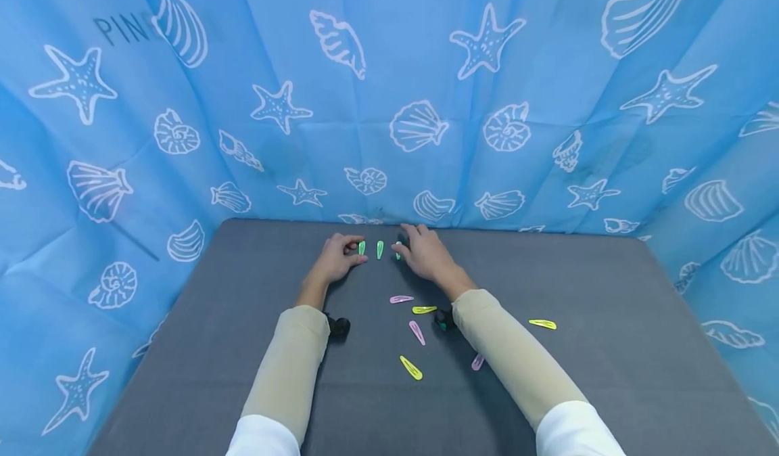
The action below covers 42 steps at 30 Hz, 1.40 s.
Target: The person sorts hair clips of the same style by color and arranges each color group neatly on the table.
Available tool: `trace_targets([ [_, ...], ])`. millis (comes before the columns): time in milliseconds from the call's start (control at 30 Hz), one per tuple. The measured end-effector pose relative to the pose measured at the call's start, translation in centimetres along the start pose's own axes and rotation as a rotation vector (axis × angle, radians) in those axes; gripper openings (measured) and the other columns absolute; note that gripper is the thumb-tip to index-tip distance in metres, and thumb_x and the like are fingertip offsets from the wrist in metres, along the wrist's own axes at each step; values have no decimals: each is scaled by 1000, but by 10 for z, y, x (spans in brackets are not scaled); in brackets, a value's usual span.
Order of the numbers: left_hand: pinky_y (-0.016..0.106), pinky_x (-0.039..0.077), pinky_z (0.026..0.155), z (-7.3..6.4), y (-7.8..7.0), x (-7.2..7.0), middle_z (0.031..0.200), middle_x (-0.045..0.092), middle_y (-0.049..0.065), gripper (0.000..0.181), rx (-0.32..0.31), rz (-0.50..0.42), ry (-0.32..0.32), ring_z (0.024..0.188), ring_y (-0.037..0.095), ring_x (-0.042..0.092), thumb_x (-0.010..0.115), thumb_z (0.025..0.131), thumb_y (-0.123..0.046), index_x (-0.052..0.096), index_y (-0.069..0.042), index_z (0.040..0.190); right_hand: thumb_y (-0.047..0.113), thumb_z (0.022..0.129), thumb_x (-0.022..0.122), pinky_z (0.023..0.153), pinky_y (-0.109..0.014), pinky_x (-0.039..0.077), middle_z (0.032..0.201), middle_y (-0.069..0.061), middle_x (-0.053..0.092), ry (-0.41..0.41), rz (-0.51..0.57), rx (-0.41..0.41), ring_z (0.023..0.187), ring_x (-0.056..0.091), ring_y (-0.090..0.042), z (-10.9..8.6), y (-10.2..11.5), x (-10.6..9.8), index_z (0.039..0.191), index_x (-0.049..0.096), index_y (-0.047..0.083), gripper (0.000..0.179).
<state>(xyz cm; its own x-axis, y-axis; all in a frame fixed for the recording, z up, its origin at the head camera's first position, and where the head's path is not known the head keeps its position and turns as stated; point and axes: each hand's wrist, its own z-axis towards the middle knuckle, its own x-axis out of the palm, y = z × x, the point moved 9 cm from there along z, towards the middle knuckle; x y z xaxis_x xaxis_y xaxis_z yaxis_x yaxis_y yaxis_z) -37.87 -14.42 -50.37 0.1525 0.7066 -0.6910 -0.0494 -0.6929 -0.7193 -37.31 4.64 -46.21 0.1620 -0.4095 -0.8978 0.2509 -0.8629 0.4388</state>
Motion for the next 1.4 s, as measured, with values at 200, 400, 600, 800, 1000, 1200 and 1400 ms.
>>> trace_targets([
  [200, 43, 40, 94, 0, 4, 3, 122, 55, 8, 50, -21, 7, 13, 107, 24, 44, 73, 96, -28, 60, -16, 143, 53, 104, 49, 117, -58, 34, 160, -21, 34, 5, -152, -80, 145, 38, -44, -20, 15, -5, 162, 27, 13, 74],
  [400, 44, 41, 95, 1, 3, 2, 120, 55, 8, 49, -24, 1, -1, 108, 25, 45, 73, 95, -28, 62, -16, 141, 68, 101, 40, 122, -64, 20, 169, -17, 21, -50, -281, -128, 155, 22, -44, -39, 27, -21, 163, 26, 19, 80],
  [600, 44, 41, 95, 0, 2, 1, 118, 54, 8, 50, -23, 9, -4, 106, 25, 44, 73, 96, -28, 61, -15, 142, 71, 99, 41, 122, -69, 14, 172, -16, 12, -99, -345, -194, 157, 13, -46, -57, 37, -29, 164, 24, 24, 81],
  [800, 45, 41, 97, -1, 0, -1, 120, 54, 8, 50, -30, -5, -14, 108, 26, 45, 73, 96, -28, 61, -16, 142, 72, 99, 41, 123, -69, 10, 173, -13, 2, -105, -378, -236, 159, 1, -44, -74, 36, -26, 165, 18, 27, 83],
  [1000, 45, 41, 97, -1, 1, 1, 121, 54, 8, 49, -32, -12, -6, 109, 26, 44, 73, 96, -28, 61, -16, 142, 70, 98, 45, 123, -69, 9, 173, -13, 4, -94, -344, -256, 160, 0, -42, -94, 26, -22, 164, 21, 26, 83],
  [1200, 44, 40, 95, -1, 1, 1, 121, 54, 8, 50, -27, -5, -2, 109, 25, 44, 73, 96, -28, 60, -16, 142, 67, 98, 49, 123, -69, 8, 172, -15, 10, -93, -299, -263, 160, 3, -42, -115, 9, -20, 164, 23, 24, 83],
  [1400, 43, 40, 96, -1, 2, 1, 122, 53, 8, 50, -28, -8, 3, 109, 25, 44, 73, 96, -28, 60, -15, 142, 62, 98, 55, 122, -71, 6, 173, -13, 9, -72, -227, -239, 159, 5, -42, -137, -13, -21, 163, 26, 22, 82],
])
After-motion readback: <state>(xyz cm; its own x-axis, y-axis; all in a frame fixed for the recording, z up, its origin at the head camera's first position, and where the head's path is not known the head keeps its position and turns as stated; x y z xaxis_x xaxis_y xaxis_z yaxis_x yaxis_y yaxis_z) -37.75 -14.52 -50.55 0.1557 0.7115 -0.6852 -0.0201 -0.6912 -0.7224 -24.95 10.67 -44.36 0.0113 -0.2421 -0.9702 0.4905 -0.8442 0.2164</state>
